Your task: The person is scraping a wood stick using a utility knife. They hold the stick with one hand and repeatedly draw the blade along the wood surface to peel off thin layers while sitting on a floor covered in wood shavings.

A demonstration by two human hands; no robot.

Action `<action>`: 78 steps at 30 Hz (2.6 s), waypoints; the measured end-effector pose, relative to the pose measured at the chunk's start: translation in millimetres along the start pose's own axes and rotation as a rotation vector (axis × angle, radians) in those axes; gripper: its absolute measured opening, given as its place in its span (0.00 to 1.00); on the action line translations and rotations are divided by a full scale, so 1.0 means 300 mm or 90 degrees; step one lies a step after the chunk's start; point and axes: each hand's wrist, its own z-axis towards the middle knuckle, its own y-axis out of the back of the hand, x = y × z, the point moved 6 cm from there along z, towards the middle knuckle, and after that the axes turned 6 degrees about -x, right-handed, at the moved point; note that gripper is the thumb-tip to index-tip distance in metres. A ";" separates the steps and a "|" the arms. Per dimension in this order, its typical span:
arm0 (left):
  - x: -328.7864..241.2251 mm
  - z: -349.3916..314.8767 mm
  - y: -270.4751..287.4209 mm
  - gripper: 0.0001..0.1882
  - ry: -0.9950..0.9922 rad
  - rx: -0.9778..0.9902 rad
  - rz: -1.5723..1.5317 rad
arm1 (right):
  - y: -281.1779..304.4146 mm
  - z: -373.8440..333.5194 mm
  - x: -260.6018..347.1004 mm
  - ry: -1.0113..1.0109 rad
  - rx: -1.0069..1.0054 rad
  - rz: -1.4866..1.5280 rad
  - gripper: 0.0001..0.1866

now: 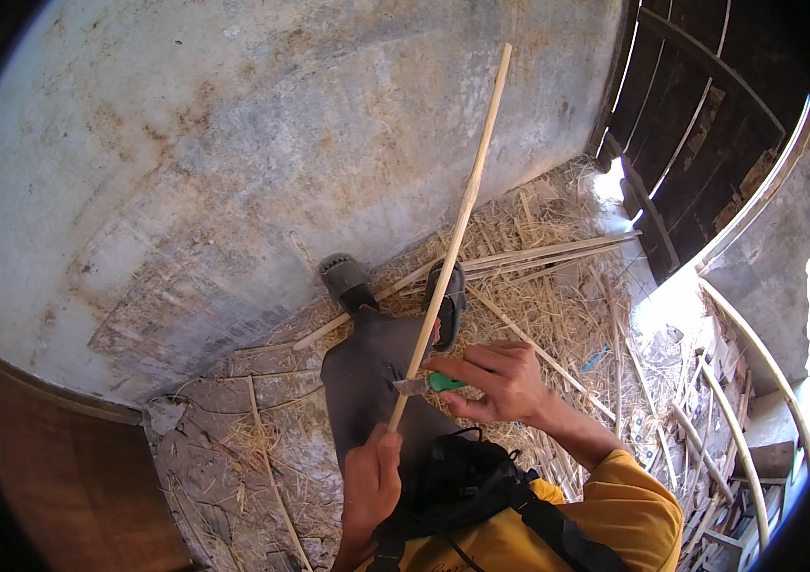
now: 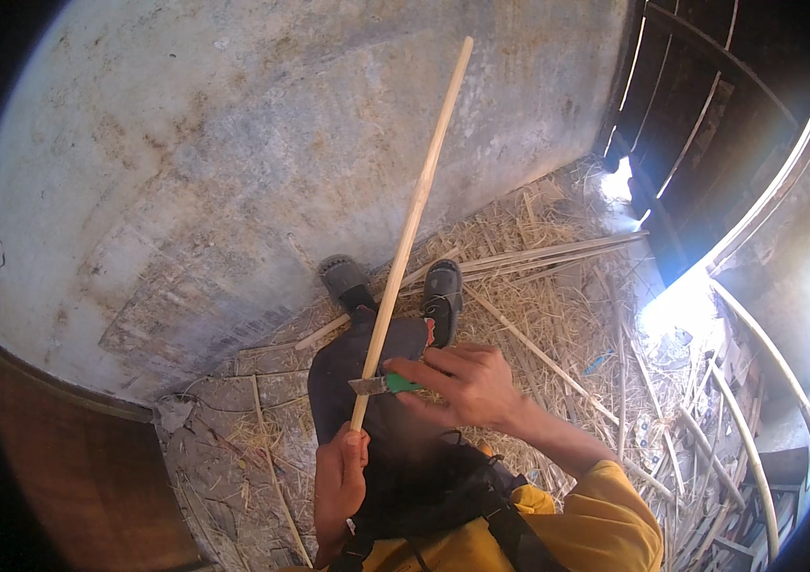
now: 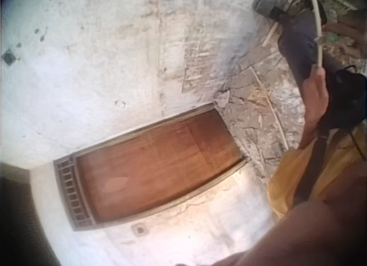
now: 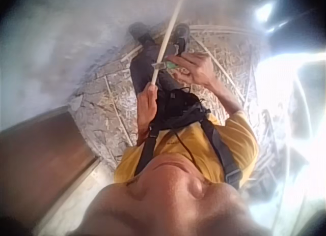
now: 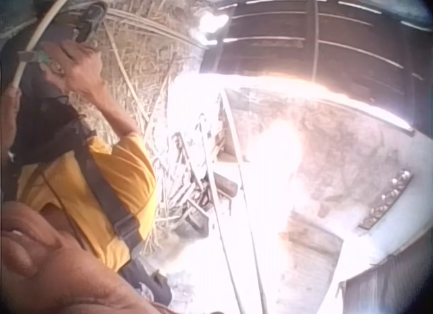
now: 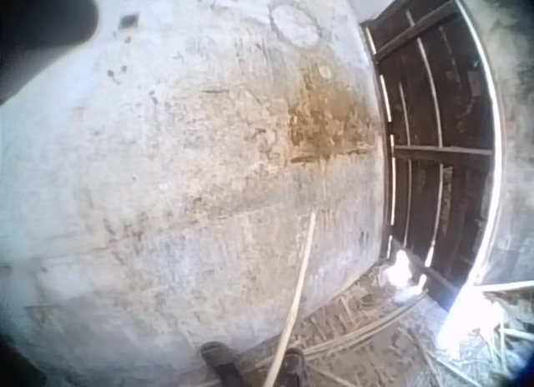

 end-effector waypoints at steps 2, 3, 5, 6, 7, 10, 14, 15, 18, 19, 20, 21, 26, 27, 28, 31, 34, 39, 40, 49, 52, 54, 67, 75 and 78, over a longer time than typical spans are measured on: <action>-0.008 0.004 -0.001 0.21 0.004 0.006 -0.005 | 0.006 -0.001 -0.007 -0.006 -0.003 -0.016 0.21; -0.011 0.003 0.000 0.20 -0.005 0.001 -0.003 | 0.010 -0.002 -0.020 -0.010 -0.008 -0.029 0.21; -0.010 0.001 0.001 0.20 -0.023 -0.009 0.002 | 0.023 0.003 -0.048 -0.018 -0.021 -0.052 0.21; -0.002 0.001 -0.002 0.19 -0.020 -0.007 -0.001 | 0.036 0.009 -0.065 -0.023 -0.030 -0.065 0.21; 0.010 -0.001 -0.004 0.19 -0.017 -0.004 -0.003 | 0.045 0.015 -0.075 -0.027 -0.039 -0.077 0.21; 0.013 -0.008 -0.009 0.19 -0.005 -0.001 0.009 | 0.044 0.023 -0.074 -0.004 -0.033 -0.067 0.23; 0.022 -0.017 -0.014 0.19 0.016 0.012 0.021 | 0.057 0.017 -0.145 -0.063 -0.041 -0.079 0.18; 0.034 -0.024 -0.017 0.19 0.018 0.017 0.021 | 0.062 0.010 -0.194 -0.085 -0.082 -0.082 0.18; 0.085 -0.046 -0.019 0.19 0.030 0.031 0.022 | 0.104 0.033 -0.275 -0.158 -0.126 -0.082 0.17; 0.094 -0.048 -0.018 0.19 0.038 0.036 0.024 | 0.113 0.037 -0.289 -0.183 -0.128 -0.081 0.16; 0.101 -0.048 -0.018 0.19 0.046 0.040 0.025 | 0.113 0.035 -0.294 -0.196 -0.126 -0.075 0.16; 0.095 -0.045 -0.017 0.20 0.039 0.038 0.017 | 0.109 0.032 -0.296 -0.209 -0.122 -0.069 0.17; 0.083 -0.041 -0.014 0.20 0.036 0.050 0.034 | 0.101 0.016 -0.302 -0.201 -0.137 -0.078 0.17; 0.080 -0.043 -0.011 0.20 0.029 0.044 0.037 | 0.099 0.020 -0.301 -0.193 -0.135 -0.085 0.17; 0.077 -0.046 -0.008 0.20 0.021 0.037 0.041 | 0.098 0.024 -0.300 -0.186 -0.133 -0.092 0.17; 0.086 -0.053 -0.012 0.20 0.003 0.038 0.066 | 0.086 0.017 -0.336 -0.203 -0.146 -0.116 0.17; 0.101 -0.057 -0.014 0.20 0.015 0.043 0.060 | 0.087 0.020 -0.338 -0.201 -0.168 -0.104 0.17; 0.099 -0.065 -0.006 0.19 0.020 0.047 0.061 | 0.085 0.014 -0.344 -0.188 -0.165 -0.138 0.16; 0.098 -0.067 -0.003 0.19 0.021 0.048 0.059 | 0.084 0.013 -0.344 -0.190 -0.162 -0.145 0.17; 0.221 -0.054 -0.017 0.21 0.100 0.100 -0.109 | 0.050 -0.001 -0.421 -0.280 -0.098 -0.024 0.15; 0.226 -0.057 -0.031 0.23 0.243 0.203 -0.272 | 0.016 -0.030 -0.483 -0.391 -0.054 0.363 0.17; 0.183 -0.055 -0.038 0.24 0.289 0.254 -0.335 | 0.012 -0.066 -0.508 -0.429 -0.065 0.572 0.18; 0.207 0.006 -0.065 0.17 0.185 0.195 -0.289 | 0.101 0.044 -0.342 -0.432 -0.302 0.198 0.19; 0.229 0.005 -0.062 0.15 0.166 0.161 -0.263 | 0.100 0.013 -0.361 -0.419 -0.279 0.089 0.10; 0.226 0.009 -0.062 0.14 0.164 0.156 -0.257 | 0.105 0.011 -0.355 -0.417 -0.282 0.081 0.10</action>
